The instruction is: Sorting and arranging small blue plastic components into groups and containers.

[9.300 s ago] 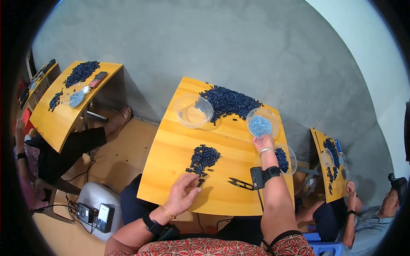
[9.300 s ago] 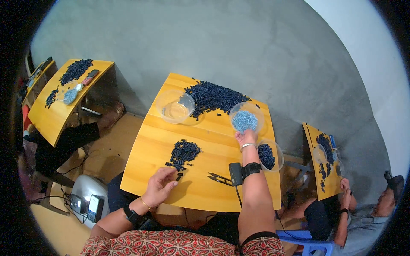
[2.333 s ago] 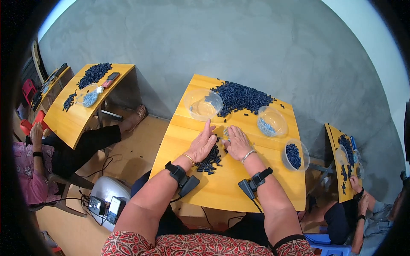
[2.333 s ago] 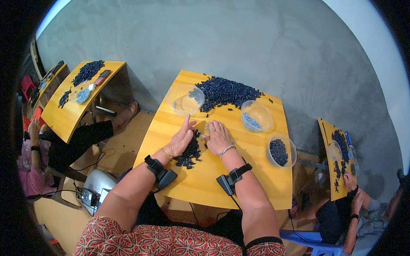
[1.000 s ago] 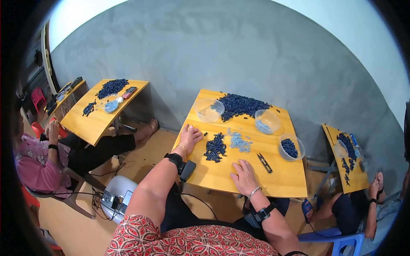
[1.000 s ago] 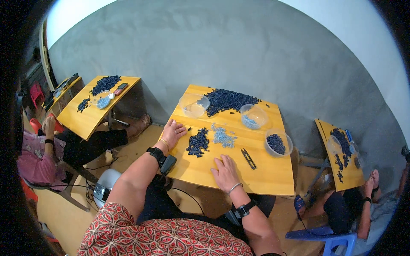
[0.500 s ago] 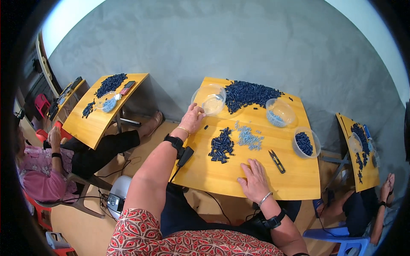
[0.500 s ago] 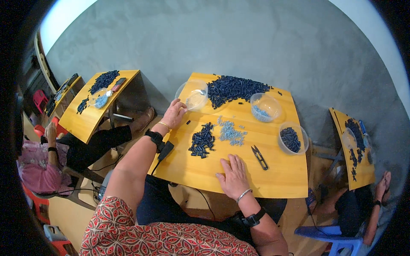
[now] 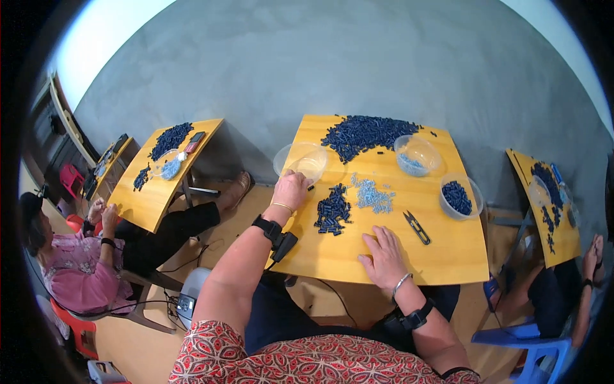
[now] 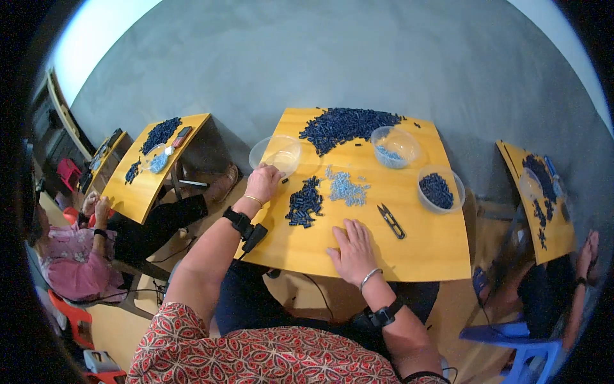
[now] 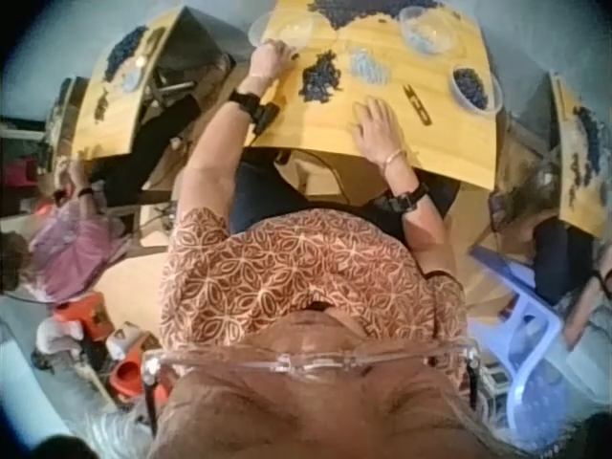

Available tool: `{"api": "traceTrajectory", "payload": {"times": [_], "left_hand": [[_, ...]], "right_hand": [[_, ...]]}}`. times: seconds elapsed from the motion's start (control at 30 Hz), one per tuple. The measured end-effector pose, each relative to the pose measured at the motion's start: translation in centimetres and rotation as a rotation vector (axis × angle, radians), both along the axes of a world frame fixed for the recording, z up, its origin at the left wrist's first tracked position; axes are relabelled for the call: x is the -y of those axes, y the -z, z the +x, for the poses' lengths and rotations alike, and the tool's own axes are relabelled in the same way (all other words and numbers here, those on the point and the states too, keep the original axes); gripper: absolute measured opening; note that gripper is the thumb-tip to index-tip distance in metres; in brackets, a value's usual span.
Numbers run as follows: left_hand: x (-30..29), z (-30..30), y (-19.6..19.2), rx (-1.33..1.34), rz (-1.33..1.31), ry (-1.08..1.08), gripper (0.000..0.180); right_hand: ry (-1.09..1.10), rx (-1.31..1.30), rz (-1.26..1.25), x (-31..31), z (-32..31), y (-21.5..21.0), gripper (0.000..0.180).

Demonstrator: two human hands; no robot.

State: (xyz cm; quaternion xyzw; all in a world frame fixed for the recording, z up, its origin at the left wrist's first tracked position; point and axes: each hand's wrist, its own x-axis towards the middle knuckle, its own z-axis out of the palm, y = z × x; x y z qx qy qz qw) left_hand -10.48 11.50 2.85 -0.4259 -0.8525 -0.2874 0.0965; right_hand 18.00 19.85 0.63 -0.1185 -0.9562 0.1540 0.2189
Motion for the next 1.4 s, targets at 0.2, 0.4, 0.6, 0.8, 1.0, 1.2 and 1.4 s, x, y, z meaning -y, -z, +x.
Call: {"api": "traceTrajectory", "payload": {"times": [0.2, 0.4, 0.6, 0.8, 1.0, 1.2, 1.4], "left_hand": [[-0.4, 0.7, -0.1, 0.05, -0.056, 0.021, 0.024], [2.2, 2.4, 0.3, -0.091, 0.405, -0.027, 0.027], [6.3, 7.5, 2.0, 0.443, 0.246, -0.055, 0.019], [6.3, 11.7, 2.3, 0.194, 0.233, 0.121, 0.012], [5.1, 12.0, 2.3, 0.12, 0.188, 0.159, 0.008], [4.0, 10.5, 2.5, 0.13, 0.133, 0.127, 0.01], [6.4, 11.0, 3.1, 0.327, 0.155, 0.346, 0.01]], "right_hand": [[0.015, 0.039, -0.019, 0.2, -0.1, -0.1, 0.043], [-0.007, 0.017, -0.022, 0.2, 0.3, 0.2, 0.043], [0.013, 0.013, -0.007, 0.0, 0.0, -0.1, 0.042], [0.012, -0.027, 0.003, 0.0, -0.1, 0.5, 0.038], [0.001, -0.124, -0.016, -0.2, 0.2, 0.8, 0.03], [0.072, -0.081, -0.154, -3.1, -1.4, 0.4, 0.016], [0.18, -0.035, -0.125, -6.0, -3.8, -0.5, 0.007]]}}
